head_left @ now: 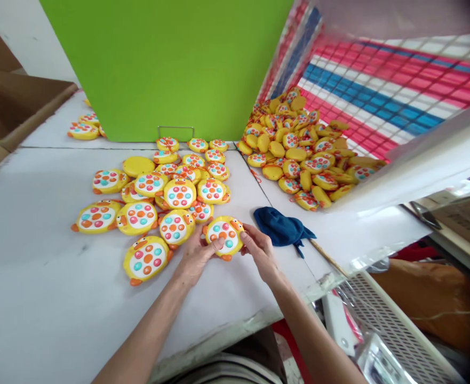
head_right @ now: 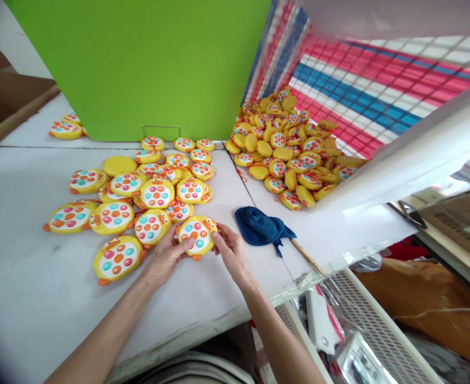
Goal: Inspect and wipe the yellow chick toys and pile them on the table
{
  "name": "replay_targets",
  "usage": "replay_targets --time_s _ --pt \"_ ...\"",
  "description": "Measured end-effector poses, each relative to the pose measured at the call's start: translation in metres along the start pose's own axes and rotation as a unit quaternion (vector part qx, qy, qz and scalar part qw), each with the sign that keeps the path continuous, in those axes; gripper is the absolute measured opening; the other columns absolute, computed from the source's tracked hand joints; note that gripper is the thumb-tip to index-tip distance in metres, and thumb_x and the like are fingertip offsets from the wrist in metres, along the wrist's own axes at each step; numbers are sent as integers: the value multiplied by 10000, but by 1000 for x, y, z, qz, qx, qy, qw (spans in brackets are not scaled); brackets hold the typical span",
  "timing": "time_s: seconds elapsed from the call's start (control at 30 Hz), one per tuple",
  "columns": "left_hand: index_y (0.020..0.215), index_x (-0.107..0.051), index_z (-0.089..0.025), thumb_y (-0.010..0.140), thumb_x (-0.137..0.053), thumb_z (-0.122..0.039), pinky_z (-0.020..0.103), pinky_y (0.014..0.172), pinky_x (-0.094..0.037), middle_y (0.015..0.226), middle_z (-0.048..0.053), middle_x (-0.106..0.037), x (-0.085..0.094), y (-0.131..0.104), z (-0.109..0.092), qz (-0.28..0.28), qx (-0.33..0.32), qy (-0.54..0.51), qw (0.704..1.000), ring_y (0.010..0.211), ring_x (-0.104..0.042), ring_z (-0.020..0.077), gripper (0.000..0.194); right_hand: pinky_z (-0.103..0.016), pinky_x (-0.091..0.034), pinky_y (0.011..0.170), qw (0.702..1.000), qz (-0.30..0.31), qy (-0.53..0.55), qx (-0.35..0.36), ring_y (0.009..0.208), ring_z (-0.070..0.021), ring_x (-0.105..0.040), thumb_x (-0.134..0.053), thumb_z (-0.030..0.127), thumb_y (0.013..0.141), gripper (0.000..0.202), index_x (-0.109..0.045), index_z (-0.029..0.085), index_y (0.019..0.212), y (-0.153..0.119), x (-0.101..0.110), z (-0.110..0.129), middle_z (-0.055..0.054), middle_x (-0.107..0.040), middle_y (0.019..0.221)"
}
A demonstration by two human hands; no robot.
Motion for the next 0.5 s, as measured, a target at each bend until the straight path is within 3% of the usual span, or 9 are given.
replay_targets --time_s 0.1,0.23,0.37,0.5 --pt "1154 -535 -177 686 -720 -401 291 628 -539 1070 98 -624 -1 1 6 19 32 -7 999 852 -626 209 551 -232 -461 576 999 24 -48 7 662 -123 -551 -544 515 813 514 -579 136 1158 1 -3 -1 -60 -642 851" --pt "1033 -601 -135 697 -693 -398 265 631 -510 942 84 -657 10 4 7 -8 31 23 999 804 -619 193 437 -291 -499 773 992 61 -104 32 906 -194 -601 -517 497 842 499 -563 140 1187 1 -11 -1 -86 -644 1052" --pt "1025 -610 -144 682 -695 -385 279 636 -498 874 64 -668 13 5 6 -16 27 72 997 749 -626 193 429 -325 -497 796 986 46 -158 35 926 -213 -601 -485 496 859 490 -565 145 1191 -1 -10 -1 -94 -640 1078" --pt "997 -631 -136 705 -664 -338 273 688 -494 884 67 -681 15 5 -1 -39 -19 79 996 796 -634 198 357 -327 -481 823 984 3 -167 56 1014 -221 -575 -472 510 858 477 -570 170 1178 -4 -3 6 -101 -603 1158"
Point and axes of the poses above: each hand's wrist, its own y-axis towards the middle knuckle, its own x-axis out of the back of the hand, z = x × y, the point moved 9 cm from there along y, towards the middle knuckle
